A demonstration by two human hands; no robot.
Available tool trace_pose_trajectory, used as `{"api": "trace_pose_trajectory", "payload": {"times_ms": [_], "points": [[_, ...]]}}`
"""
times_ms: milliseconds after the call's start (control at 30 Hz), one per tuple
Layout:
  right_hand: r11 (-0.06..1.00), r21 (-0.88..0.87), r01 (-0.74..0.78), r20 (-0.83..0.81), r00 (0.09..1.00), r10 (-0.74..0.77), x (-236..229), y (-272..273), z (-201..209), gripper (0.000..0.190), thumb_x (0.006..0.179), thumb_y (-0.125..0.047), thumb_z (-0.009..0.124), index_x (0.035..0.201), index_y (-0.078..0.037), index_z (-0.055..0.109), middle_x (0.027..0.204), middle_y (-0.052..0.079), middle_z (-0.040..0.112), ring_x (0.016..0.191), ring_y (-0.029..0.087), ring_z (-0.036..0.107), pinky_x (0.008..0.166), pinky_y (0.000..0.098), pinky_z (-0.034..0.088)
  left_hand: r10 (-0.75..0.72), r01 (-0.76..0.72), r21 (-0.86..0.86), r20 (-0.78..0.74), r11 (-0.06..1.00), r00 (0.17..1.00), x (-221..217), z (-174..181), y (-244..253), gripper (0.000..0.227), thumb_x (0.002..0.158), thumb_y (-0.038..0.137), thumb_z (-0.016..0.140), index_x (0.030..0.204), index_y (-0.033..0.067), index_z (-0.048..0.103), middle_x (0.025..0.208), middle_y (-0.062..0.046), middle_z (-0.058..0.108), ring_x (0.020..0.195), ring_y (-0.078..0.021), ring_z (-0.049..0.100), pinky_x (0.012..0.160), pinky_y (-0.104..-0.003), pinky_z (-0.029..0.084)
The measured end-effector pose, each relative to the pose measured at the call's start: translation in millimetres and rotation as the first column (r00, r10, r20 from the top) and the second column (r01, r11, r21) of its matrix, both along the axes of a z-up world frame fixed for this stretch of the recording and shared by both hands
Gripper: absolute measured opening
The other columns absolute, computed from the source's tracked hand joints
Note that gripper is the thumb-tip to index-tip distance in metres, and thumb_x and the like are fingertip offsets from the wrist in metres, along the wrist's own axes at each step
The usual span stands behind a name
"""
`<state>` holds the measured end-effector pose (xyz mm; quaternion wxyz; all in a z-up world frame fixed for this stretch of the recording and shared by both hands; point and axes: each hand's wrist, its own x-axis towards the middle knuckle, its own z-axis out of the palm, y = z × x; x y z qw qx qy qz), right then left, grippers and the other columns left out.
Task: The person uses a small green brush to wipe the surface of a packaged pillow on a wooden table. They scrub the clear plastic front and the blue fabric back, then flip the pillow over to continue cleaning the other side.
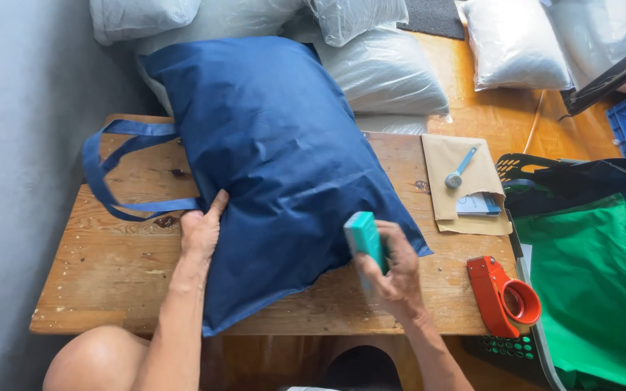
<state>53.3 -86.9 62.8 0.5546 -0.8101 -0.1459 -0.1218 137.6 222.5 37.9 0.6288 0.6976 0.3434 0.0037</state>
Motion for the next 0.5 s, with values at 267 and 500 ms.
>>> {"api": "trace_pose_trajectory", "payload": {"times_ms": [267, 500], "points": [[0.455, 0.461, 0.762, -0.498, 0.646, -0.578, -4.4, -66.5, -52.6, 0.030, 0.083, -0.014, 0.072, 0.106, -0.005, 0.055, 0.079, 0.005, 0.053, 0.055, 0.012, 0.052, 0.047, 0.0287, 0.047, -0.269, 0.361, 0.255, -0.334, 0.897, 0.903, -78.7, 28.7, 5.4, 0.076, 0.097, 0.068, 0.037, 0.104, -0.0002, 0.071, 0.107, -0.016, 0.074, 0.101, -0.0326, 0.066, 0.088, -0.043, 0.046], [0.419, 0.379, 0.825, -0.700, 0.552, -0.453, 10.7, -85.3, -74.2, 0.034, 0.074, -0.022, 0.087, 0.092, -0.008, 0.062, 0.086, 0.011, 0.073, 0.066, 0.025, 0.072, 0.045, 0.0296, 0.051, 0.062, -0.128, -0.382, -0.179, 0.915, 0.982, -177.3, -18.9, 4.7, 0.066, 0.087, 0.045, 0.057, 0.123, -0.0095, 0.064, 0.107, -0.025, 0.065, 0.083, -0.0355, 0.059, 0.083, -0.050, 0.059]]}}
